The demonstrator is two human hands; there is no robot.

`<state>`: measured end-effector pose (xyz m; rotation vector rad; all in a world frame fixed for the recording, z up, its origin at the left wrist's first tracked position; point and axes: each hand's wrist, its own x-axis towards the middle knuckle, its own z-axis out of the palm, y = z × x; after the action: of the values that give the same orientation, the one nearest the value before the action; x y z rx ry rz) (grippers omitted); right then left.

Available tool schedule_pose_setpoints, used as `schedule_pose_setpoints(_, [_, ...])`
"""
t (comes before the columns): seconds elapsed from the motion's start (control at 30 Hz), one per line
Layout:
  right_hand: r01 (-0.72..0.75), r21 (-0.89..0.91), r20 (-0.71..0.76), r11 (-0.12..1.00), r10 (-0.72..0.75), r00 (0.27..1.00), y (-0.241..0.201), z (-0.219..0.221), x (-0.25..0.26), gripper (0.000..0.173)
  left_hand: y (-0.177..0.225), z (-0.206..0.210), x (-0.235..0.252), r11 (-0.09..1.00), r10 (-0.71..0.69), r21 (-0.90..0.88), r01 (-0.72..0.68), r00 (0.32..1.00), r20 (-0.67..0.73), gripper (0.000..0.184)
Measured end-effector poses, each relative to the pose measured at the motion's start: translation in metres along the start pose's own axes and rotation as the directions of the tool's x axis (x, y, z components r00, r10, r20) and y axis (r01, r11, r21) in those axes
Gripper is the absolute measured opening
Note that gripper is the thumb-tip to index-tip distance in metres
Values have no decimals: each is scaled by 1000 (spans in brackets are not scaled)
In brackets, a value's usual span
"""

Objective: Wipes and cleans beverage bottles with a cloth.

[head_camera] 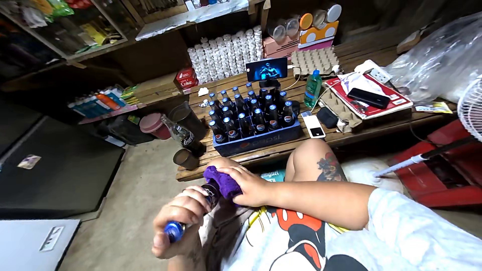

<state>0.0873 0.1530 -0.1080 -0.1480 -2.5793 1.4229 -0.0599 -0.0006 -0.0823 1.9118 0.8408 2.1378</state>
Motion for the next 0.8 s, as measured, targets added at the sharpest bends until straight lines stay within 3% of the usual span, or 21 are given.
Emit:
schedule_pose_setpoints(0.13, [-82,24,38,996,81,996,-2,-1,2,85,-9,-4,-1,997,-43,-58,47,997,67,54])
schedule_pose_setpoints(0.23, [-85,30,32,996,84,996,-2,-1,2,84,-4,-3,5,991,-129,-24,130,991,16,48])
schedule_pose_setpoints(0.37, [-100,58,-12,993,101,995,0,0,2,83,10,3,20,960,-219,158,231,972,-87,31])
schedule_pose_setpoints(0.5, [-121,47,-1,992,121,993,0,0,2,84,10,15,19,956,-259,93,277,950,-174,34])
schedule_pose_setpoints(0.8, [-157,44,6,987,157,988,-2,1,1,85,-4,20,8,993,-70,78,87,976,-204,38])
